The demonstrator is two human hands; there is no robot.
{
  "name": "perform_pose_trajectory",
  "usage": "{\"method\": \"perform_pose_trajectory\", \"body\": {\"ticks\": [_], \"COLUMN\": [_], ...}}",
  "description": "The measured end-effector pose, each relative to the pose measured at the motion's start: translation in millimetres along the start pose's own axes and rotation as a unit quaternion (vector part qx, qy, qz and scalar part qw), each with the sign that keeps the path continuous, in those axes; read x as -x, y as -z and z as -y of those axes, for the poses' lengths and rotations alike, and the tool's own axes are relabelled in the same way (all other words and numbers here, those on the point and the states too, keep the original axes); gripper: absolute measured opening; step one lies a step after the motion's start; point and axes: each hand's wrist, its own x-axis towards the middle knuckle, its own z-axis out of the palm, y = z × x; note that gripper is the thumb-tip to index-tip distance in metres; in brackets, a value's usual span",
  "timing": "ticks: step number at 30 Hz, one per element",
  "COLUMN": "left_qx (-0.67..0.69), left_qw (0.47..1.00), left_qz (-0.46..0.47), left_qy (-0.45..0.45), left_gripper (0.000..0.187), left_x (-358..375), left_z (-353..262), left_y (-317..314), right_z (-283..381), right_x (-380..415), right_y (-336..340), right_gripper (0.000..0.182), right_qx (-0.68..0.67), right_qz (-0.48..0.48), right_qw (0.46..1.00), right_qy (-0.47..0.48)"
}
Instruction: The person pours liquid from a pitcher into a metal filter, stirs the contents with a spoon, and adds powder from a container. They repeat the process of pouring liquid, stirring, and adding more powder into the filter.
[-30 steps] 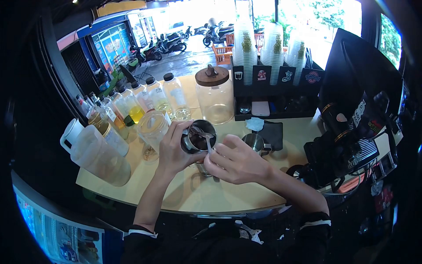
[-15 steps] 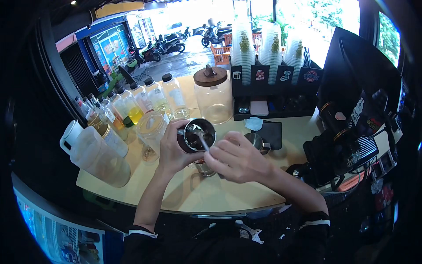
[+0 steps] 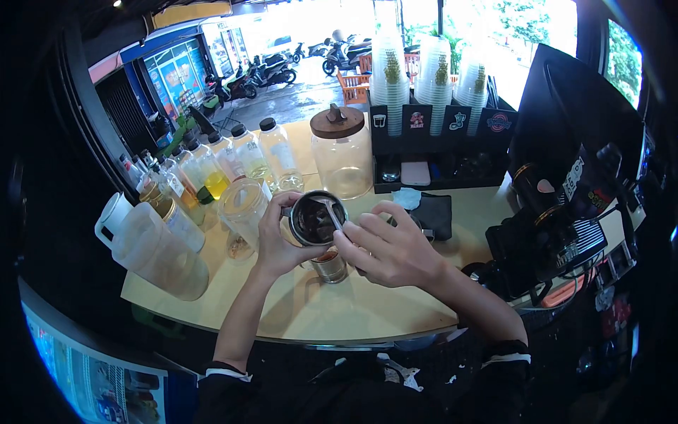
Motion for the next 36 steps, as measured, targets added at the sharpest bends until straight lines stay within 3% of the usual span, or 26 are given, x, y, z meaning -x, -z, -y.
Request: {"method": "perform_pose_trajectory", "body": {"ticks": [4, 6, 14, 18, 22, 25, 36], "left_qx": [0.027, 0.031, 0.048, 0.065, 0.070, 0.070, 0.089], "left_qw": [1.000, 1.000, 0.998, 0.997, 0.996, 0.996, 0.988], "left_qz": [-0.003, 0.003, 0.015, 0.024, 0.032, 0.039, 0.050], "left_qy": [-0.004, -0.007, -0.030, -0.023, -0.036, -0.041, -0.114], "left_gripper": [0.079, 0.079, 0.079, 0.079, 0.079, 0.080, 0.079], "left_x": [0, 0, -1, -2, -4, -4, -11], "left_z": [5, 6, 18, 19, 21, 17, 17], "left_y": [0, 0, 2, 3, 6, 7, 11], "right_z": [7, 7, 6, 0, 4, -1, 2], "right_x": [3, 2, 4, 2, 4, -2, 1], "right_y": [-1, 4, 8, 8, 9, 13, 10], "right_gripper": [0.036, 0.037, 0.041, 0.042, 0.042, 0.041, 0.037], "right_qx": [-0.040, 0.000, -0.067, -0.033, -0.100, -0.039, -0.085], "right_qz": [0.012, 0.009, 0.039, 0.047, 0.063, 0.046, 0.034], "right_qw": [0.999, 0.999, 0.997, 0.998, 0.993, 0.998, 0.995], "right_qy": [0.029, 0.039, 0.016, -0.018, -0.009, -0.037, -0.051]}}
